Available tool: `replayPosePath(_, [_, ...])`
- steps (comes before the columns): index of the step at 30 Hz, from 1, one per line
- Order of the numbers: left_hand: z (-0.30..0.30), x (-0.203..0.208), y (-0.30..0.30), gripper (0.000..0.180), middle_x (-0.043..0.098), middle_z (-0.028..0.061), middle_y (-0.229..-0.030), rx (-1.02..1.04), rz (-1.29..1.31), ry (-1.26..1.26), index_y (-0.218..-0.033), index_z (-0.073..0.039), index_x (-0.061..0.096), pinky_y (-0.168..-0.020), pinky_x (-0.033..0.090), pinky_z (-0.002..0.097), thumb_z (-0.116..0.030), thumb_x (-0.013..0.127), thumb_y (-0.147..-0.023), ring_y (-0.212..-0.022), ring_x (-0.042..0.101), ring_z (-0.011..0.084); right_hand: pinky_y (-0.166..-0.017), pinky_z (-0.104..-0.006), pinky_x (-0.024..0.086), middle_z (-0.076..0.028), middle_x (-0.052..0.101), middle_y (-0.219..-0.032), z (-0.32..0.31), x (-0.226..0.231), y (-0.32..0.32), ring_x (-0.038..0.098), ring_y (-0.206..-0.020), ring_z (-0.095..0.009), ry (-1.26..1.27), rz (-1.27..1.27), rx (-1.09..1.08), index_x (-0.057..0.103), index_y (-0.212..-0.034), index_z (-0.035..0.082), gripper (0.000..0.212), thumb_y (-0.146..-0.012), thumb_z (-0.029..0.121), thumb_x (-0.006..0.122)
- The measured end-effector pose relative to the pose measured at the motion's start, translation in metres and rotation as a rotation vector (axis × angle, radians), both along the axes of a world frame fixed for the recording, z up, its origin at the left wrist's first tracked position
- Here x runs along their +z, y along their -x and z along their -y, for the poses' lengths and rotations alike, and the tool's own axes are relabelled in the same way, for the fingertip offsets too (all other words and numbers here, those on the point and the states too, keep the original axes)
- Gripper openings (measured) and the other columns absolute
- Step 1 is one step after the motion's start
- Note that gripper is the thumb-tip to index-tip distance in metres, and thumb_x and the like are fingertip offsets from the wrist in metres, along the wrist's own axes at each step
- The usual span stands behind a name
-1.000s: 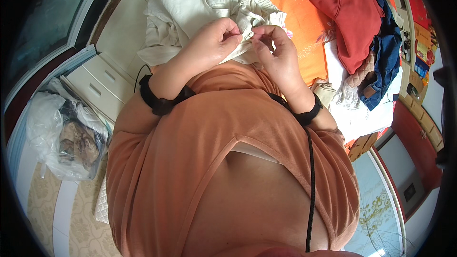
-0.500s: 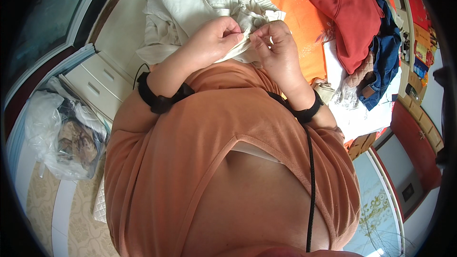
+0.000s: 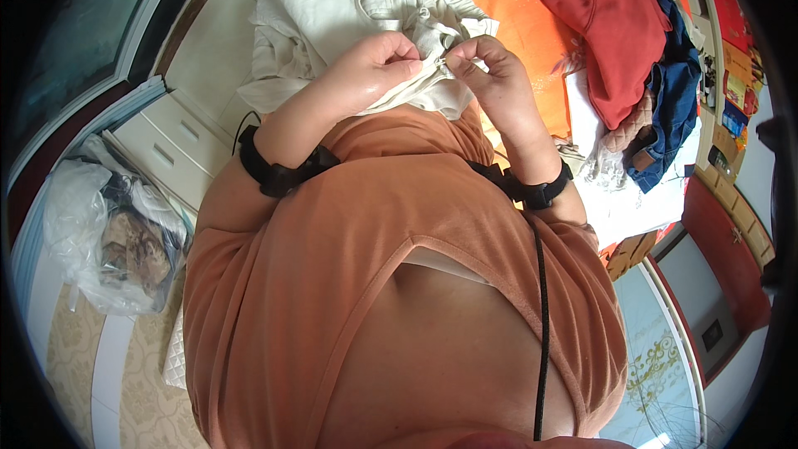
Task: The person folds a white pair of pants, a red long-sleeve shirt, and a pair of blue jeans on a bed. Each item is smoothed, folded into a compact rectangle, and placed on the bed.
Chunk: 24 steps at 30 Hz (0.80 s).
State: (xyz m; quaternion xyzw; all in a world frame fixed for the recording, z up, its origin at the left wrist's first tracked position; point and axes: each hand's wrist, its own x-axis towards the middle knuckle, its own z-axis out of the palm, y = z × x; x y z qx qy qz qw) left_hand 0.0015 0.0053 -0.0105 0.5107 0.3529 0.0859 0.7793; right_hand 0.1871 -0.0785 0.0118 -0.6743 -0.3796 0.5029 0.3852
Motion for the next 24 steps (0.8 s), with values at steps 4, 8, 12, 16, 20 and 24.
replayPosePath(4, [-0.002, 0.001, 0.001, 0.015, 0.059, 0.0003, -0.083, 0.017, -0.003, 0.064, -0.096, 0.000, 0.058, -0.066, 0.045, 0.0221, -0.014, 0.061, -0.090, -0.074, 0.053, 0.0062, -0.076, -0.0218, 0.043, 0.001, 0.056, -0.084, -0.001, 0.001, -0.003, 0.052, -0.081, -0.008, 0.029, 0.037, 0.090, 0.061, -0.089, 0.002, 0.003, -0.087, 0.005, 0.063])
replayPosePath(8, [-0.002, 0.003, 0.000, 0.016, 0.059, 0.0008, -0.083, 0.035, -0.010, 0.078, -0.095, -0.001, 0.059, -0.065, 0.045, 0.0222, -0.015, 0.062, -0.089, -0.073, 0.053, 0.0062, -0.077, -0.0223, 0.042, 0.000, 0.056, -0.084, 0.001, 0.006, 0.002, 0.053, -0.081, -0.009, -0.005, 0.089, 0.106, 0.062, -0.088, 0.002, 0.003, -0.085, 0.003, 0.063])
replayPosePath(12, [-0.002, 0.006, -0.001, 0.015, 0.058, -0.0004, -0.083, 0.033, -0.013, 0.090, -0.095, -0.001, 0.058, -0.065, 0.044, 0.0208, -0.014, 0.062, -0.089, -0.074, 0.052, 0.0051, -0.074, -0.0232, 0.047, -0.004, 0.053, -0.088, 0.002, 0.011, 0.006, 0.056, -0.080, -0.013, -0.103, 0.284, 0.166, 0.062, -0.086, 0.000, 0.004, -0.082, -0.001, 0.064])
replayPosePath(16, [-0.004, 0.008, -0.001, 0.012, 0.054, -0.0033, -0.086, 0.001, -0.033, 0.097, -0.098, -0.002, 0.056, -0.067, 0.041, 0.0178, -0.011, 0.059, -0.090, -0.077, 0.048, 0.0025, -0.073, -0.0312, 0.046, -0.006, 0.054, -0.083, 0.001, 0.011, 0.014, 0.055, -0.081, -0.022, -0.225, 0.346, 0.136, 0.064, -0.079, 0.003, 0.007, -0.074, 0.001, 0.068])
replayPosePath(20, [-0.004, 0.009, -0.001, 0.011, 0.054, -0.0032, -0.086, -0.005, -0.038, 0.092, -0.097, -0.002, 0.056, -0.067, 0.041, 0.0178, -0.011, 0.059, -0.090, -0.077, 0.048, 0.0025, -0.078, -0.0366, 0.042, -0.007, 0.056, -0.080, 0.002, 0.013, 0.017, 0.052, -0.085, -0.027, -0.298, 0.481, 0.100, 0.065, -0.075, 0.007, 0.008, -0.070, 0.005, 0.070])
replayPosePath(24, [-0.002, 0.008, -0.001, 0.011, 0.053, -0.0032, -0.086, -0.026, -0.049, 0.026, -0.097, -0.002, 0.056, -0.068, 0.041, 0.0186, -0.011, 0.059, -0.091, -0.077, 0.047, 0.0029, -0.068, -0.0286, 0.050, -0.010, 0.054, -0.089, 0.002, 0.018, 0.015, 0.054, -0.084, -0.023, -0.318, 0.655, 0.168, 0.063, -0.082, 0.001, 0.009, -0.075, -0.001, 0.068])
